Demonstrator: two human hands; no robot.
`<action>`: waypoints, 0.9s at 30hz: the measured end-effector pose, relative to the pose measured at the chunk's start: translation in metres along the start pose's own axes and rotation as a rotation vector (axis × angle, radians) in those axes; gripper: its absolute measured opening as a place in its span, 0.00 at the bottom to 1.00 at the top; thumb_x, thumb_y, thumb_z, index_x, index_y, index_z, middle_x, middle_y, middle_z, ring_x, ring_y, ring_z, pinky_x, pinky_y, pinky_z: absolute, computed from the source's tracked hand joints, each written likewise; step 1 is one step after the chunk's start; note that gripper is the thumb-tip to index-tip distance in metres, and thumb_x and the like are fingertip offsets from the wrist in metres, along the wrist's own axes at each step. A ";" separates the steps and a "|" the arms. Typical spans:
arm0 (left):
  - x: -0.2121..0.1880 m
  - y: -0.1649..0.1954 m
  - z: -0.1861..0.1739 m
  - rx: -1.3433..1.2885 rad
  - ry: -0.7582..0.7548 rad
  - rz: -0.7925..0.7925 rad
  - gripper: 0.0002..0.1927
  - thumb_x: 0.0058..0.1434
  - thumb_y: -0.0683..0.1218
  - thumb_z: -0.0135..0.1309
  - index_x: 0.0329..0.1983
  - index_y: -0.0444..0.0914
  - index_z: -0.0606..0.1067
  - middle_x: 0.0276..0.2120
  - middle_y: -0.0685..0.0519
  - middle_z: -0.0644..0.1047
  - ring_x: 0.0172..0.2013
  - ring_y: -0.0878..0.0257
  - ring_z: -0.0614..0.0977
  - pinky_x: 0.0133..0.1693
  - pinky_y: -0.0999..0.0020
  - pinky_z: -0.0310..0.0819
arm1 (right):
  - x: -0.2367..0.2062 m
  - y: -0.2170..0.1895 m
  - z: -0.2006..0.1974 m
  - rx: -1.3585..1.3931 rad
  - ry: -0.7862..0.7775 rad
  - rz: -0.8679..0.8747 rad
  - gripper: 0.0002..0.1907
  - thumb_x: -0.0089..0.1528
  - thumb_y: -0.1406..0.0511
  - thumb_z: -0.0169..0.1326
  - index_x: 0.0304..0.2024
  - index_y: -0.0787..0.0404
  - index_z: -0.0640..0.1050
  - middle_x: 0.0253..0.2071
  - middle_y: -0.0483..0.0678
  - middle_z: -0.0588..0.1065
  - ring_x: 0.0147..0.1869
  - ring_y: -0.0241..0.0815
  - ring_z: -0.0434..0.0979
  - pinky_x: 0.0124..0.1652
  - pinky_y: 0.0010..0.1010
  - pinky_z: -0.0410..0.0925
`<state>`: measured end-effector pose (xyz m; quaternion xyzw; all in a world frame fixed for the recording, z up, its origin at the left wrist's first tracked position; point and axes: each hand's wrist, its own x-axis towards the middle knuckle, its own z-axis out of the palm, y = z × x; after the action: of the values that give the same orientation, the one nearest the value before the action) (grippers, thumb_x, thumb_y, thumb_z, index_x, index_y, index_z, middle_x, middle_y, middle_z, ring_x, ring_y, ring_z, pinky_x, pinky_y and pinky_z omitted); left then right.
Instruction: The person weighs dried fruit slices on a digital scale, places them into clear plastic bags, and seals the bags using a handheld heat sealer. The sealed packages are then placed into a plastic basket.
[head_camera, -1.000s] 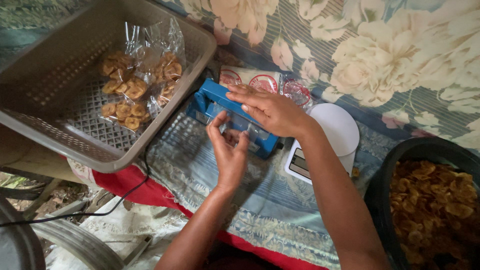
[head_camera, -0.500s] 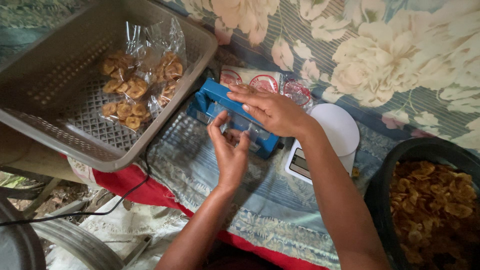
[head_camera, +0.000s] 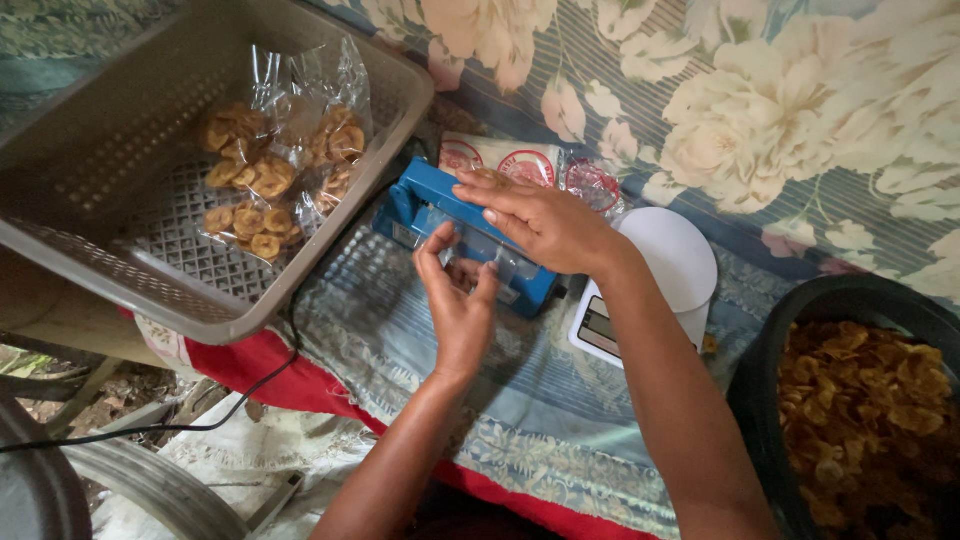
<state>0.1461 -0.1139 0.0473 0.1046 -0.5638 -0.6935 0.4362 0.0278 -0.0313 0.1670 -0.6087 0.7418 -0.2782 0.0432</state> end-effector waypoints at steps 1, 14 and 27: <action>0.000 0.000 0.000 0.007 0.000 0.000 0.34 0.61 0.29 0.54 0.68 0.35 0.59 0.58 0.49 0.62 0.37 0.69 0.71 0.41 0.74 0.72 | 0.000 0.000 0.000 -0.008 0.010 -0.019 0.21 0.71 0.62 0.46 0.67 0.50 0.72 0.71 0.41 0.68 0.72 0.47 0.70 0.64 0.38 0.64; 0.001 0.003 -0.001 -0.039 -0.012 -0.018 0.34 0.61 0.29 0.52 0.69 0.36 0.57 0.59 0.49 0.62 0.37 0.69 0.71 0.43 0.75 0.72 | 0.002 0.001 0.002 -0.022 0.011 -0.021 0.21 0.71 0.61 0.46 0.67 0.49 0.72 0.72 0.41 0.67 0.73 0.46 0.69 0.65 0.39 0.64; 0.000 -0.001 -0.001 0.003 -0.014 -0.027 0.34 0.60 0.30 0.55 0.68 0.36 0.58 0.59 0.49 0.64 0.37 0.69 0.71 0.42 0.74 0.72 | 0.004 0.008 -0.024 0.052 0.101 0.077 0.16 0.71 0.62 0.49 0.61 0.52 0.78 0.64 0.46 0.76 0.58 0.42 0.80 0.59 0.33 0.71</action>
<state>0.1467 -0.1144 0.0463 0.1081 -0.5662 -0.6992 0.4229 0.0098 -0.0258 0.1847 -0.5636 0.7584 -0.3259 0.0320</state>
